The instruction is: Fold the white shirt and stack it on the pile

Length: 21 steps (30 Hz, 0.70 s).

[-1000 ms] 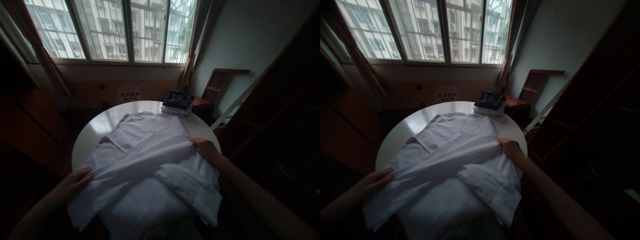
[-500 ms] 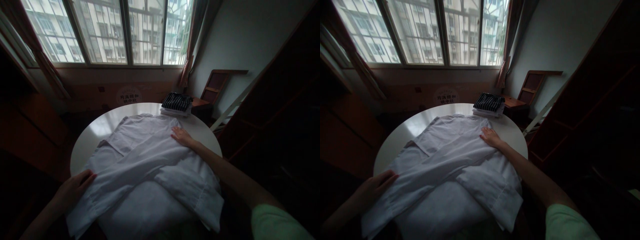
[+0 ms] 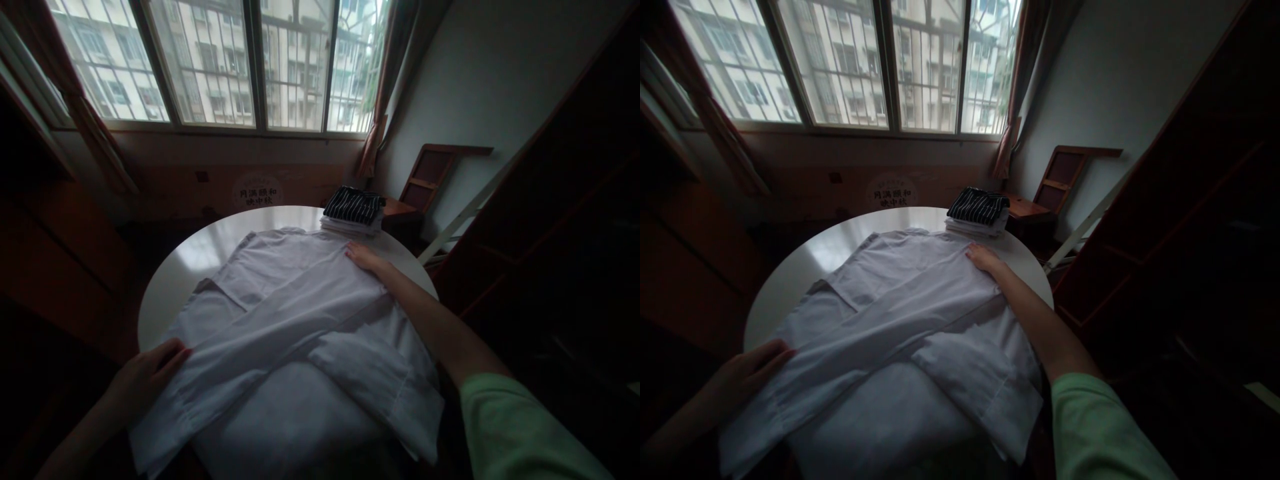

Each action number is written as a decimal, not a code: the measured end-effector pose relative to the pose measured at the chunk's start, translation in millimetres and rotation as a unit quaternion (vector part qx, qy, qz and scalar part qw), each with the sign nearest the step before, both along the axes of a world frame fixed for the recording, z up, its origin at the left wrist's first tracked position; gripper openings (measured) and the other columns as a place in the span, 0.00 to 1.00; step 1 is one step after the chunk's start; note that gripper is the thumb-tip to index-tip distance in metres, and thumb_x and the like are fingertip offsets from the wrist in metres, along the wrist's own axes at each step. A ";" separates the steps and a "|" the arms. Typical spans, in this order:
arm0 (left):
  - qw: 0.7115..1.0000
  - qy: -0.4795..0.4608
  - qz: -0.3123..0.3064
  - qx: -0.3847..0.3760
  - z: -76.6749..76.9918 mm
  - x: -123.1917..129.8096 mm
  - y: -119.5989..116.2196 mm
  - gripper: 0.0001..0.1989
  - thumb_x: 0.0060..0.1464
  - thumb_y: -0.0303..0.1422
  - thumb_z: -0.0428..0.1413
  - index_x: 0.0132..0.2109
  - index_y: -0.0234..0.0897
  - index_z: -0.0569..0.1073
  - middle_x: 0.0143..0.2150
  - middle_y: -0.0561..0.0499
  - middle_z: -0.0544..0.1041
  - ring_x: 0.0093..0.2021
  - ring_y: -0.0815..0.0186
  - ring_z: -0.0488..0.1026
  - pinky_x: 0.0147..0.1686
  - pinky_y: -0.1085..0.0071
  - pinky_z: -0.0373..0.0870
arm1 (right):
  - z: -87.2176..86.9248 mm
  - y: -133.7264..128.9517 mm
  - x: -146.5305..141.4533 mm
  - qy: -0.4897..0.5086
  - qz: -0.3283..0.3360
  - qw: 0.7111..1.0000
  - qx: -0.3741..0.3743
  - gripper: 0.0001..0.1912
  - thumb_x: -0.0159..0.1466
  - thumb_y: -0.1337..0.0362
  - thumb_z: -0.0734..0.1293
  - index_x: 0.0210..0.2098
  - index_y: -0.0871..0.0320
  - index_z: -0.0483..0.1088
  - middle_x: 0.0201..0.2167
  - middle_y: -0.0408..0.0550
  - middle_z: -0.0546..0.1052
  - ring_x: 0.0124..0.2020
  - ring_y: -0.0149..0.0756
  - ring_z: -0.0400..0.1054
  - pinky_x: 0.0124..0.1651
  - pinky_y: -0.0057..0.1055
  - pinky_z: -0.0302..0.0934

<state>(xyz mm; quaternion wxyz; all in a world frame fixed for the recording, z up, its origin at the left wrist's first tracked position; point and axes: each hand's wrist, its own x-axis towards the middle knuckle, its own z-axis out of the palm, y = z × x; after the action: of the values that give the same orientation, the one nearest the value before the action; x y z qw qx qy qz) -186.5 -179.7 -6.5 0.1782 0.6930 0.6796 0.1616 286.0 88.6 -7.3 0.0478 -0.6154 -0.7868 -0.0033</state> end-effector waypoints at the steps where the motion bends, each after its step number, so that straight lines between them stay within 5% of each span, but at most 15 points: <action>1: 1.000 -0.001 -0.004 -0.010 0.0 0.0 0.1 0.18 0.52 0.48 0.44 0.26 0.39 0.66 0.22 0.54 0.71 0.26 0.65 0.71 0.27 0.74 0.62 | 3.3 6.8 0.7 0.001 -0.005 1.000 -0.004 0.21 0.65 0.64 0.54 0.56 0.66 0.59 0.59 0.58 0.60 0.59 0.40 0.54 0.59 0.34 0.49; 9: 1.000 -0.010 0.003 -0.026 -6.0 -3.2 2.2 0.20 0.50 0.50 0.44 0.26 0.39 0.65 0.22 0.55 0.70 0.26 0.65 0.70 0.28 0.73 0.63 | 25.6 38.8 -5.4 0.017 -0.075 0.997 -0.018 0.12 0.61 0.68 0.61 0.44 0.61 0.68 0.47 0.55 0.72 0.47 0.38 0.66 0.48 0.29 0.58; 14: 0.999 -0.010 0.000 -0.032 -7.7 -4.6 1.3 0.20 0.51 0.50 0.43 0.27 0.39 0.65 0.23 0.55 0.70 0.27 0.64 0.70 0.28 0.73 0.63 | 27.2 42.9 -5.7 0.041 -0.178 0.983 0.007 0.16 0.63 0.68 0.57 0.49 0.66 0.64 0.46 0.64 0.71 0.48 0.45 0.65 0.47 0.37 0.58; 21: 0.999 0.009 0.005 -0.037 -2.7 -3.1 4.8 0.19 0.52 0.49 0.41 0.28 0.39 0.63 0.25 0.54 0.70 0.29 0.64 0.71 0.30 0.72 0.63 | 15.2 30.8 1.1 0.095 -0.208 0.973 -0.017 0.29 0.60 0.50 0.59 0.46 0.72 0.67 0.43 0.66 0.72 0.46 0.46 0.67 0.43 0.33 0.60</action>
<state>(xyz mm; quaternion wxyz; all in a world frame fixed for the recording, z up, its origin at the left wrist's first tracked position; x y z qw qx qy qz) -189.7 -174.9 -9.2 0.1966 0.6839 0.6903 0.1309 287.2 119.4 7.9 0.1101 -0.7635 -0.6336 0.0581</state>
